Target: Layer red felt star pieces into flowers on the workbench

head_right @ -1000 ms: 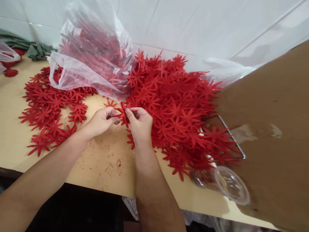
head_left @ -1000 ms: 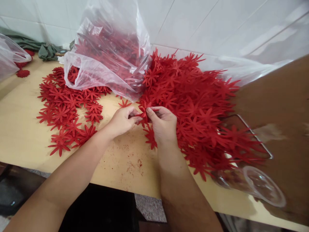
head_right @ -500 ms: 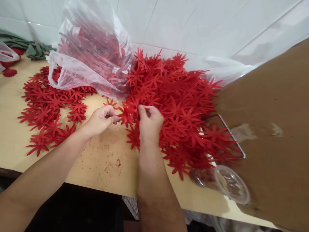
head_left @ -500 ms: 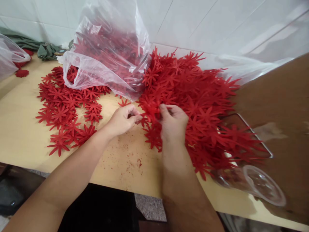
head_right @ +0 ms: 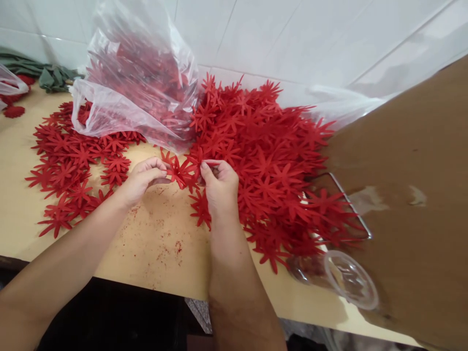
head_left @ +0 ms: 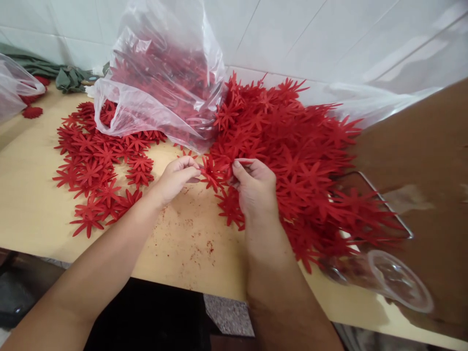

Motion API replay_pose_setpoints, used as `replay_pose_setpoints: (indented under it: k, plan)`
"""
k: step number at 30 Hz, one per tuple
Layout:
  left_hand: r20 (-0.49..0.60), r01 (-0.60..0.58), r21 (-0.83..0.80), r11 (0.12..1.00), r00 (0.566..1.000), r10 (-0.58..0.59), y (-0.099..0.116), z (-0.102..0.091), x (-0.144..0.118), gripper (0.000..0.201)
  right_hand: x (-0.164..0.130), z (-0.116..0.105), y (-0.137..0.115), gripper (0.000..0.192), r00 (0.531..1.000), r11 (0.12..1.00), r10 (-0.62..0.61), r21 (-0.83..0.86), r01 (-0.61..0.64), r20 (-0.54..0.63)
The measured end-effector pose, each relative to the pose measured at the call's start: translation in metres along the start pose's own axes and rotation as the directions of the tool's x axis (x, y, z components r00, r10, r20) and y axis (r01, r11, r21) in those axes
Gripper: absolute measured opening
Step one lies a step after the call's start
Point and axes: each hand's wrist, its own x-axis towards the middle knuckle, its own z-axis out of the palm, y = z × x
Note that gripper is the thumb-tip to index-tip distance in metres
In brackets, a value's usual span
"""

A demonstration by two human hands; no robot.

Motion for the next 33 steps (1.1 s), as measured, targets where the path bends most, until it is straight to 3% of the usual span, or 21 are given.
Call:
replay_pose_setpoints:
  k: [4,11,20,24,29,33]
  plan:
    - [-0.022,0.047,-0.05,0.998,0.999,-0.048,0.0,-0.001,0.001,0.009,0.003,-0.005,0.0,0.032,1.0,0.999,-0.021,-0.044,0.02,-0.023]
    - [-0.07,0.02,-0.083,0.996,0.997,-0.025,0.001,-0.001,0.001,0.013,0.008,-0.009,0.005,0.04,0.991,0.997,-0.048,-0.071,0.039,-0.124]
    - [-0.098,0.023,-0.062,0.998,0.995,-0.029,0.003,-0.001,0.002,0.012,-0.009,0.007,0.001,0.027,0.997,0.977,-0.082,-0.2,0.078,-0.009]
    - [-0.11,0.019,-0.097,0.995,0.993,-0.03,0.004,-0.002,0.002,0.01,-0.012,0.012,0.005,0.022,0.994,0.99,-0.001,-0.141,0.017,0.107]
    - [-0.168,-0.017,-0.146,0.989,0.986,-0.008,0.005,-0.009,0.005,0.011,-0.015,0.016,0.01,0.023,0.991,0.99,0.024,-0.144,-0.005,0.135]
    - [-0.188,-0.028,-0.149,0.988,0.982,0.0,0.006,-0.011,0.006,0.013,-0.017,0.018,0.008,0.025,0.953,0.983,0.0,-0.177,0.057,0.304]
